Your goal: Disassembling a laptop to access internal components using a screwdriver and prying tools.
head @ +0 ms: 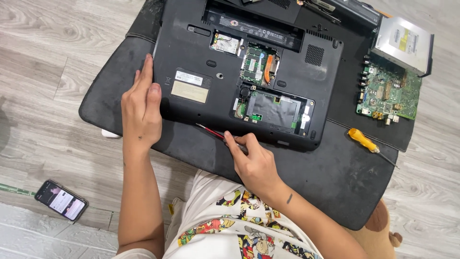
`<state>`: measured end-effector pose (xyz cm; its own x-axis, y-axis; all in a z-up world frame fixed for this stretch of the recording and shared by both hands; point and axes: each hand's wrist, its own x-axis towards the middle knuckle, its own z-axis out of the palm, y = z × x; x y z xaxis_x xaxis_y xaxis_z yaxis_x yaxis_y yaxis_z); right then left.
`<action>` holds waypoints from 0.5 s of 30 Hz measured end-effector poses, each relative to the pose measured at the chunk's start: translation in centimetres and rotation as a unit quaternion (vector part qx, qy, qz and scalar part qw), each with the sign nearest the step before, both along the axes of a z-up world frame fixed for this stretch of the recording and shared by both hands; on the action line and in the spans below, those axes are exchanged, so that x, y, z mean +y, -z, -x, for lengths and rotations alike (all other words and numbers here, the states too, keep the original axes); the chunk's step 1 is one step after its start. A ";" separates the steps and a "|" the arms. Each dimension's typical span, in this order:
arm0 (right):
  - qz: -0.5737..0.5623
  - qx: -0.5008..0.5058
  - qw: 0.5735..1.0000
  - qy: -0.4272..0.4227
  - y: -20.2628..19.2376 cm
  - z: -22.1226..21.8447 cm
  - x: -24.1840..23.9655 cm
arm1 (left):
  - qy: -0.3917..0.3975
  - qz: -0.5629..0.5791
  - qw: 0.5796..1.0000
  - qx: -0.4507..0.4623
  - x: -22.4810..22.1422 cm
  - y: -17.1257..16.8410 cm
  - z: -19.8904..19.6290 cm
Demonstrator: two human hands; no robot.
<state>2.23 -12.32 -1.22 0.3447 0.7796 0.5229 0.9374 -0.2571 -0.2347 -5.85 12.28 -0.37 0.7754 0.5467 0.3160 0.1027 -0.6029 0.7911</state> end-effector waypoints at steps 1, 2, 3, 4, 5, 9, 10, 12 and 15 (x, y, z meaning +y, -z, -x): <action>-0.001 -0.001 1.000 -0.001 0.0 0.0 0.2 | -0.001 -0.001 1.000 -0.001 0.0 -0.1 0.0; -0.002 -0.008 1.000 -0.004 0.0 0.0 0.4 | 0.001 0.006 1.000 -0.002 -0.1 -0.2 0.0; -0.003 -0.014 1.000 -0.007 -0.1 0.0 0.6 | 0.003 0.011 1.000 -0.002 -0.1 -0.4 0.0; -0.004 -0.015 1.000 -0.008 0.0 0.0 0.7 | 0.002 0.010 1.000 -0.003 -0.1 -0.4 0.0; -0.004 -0.013 1.000 -0.010 0.0 0.0 0.9 | 0.004 0.014 1.000 -0.002 -0.1 -0.4 0.0; -0.001 -0.014 1.000 -0.018 0.3 0.1 1.4 | 0.014 0.025 1.000 0.001 0.1 -0.3 0.1; -0.002 -0.015 1.000 -0.018 0.4 0.1 1.6 | 0.014 0.024 1.000 0.000 0.1 -0.3 0.1; 0.008 -0.012 1.000 -0.026 0.5 0.2 1.8 | 0.018 0.030 0.999 -0.001 0.2 -0.3 0.1; 0.015 -0.003 0.999 -0.046 0.0 0.3 2.5 | 0.025 0.045 0.999 -0.004 0.3 -0.4 0.2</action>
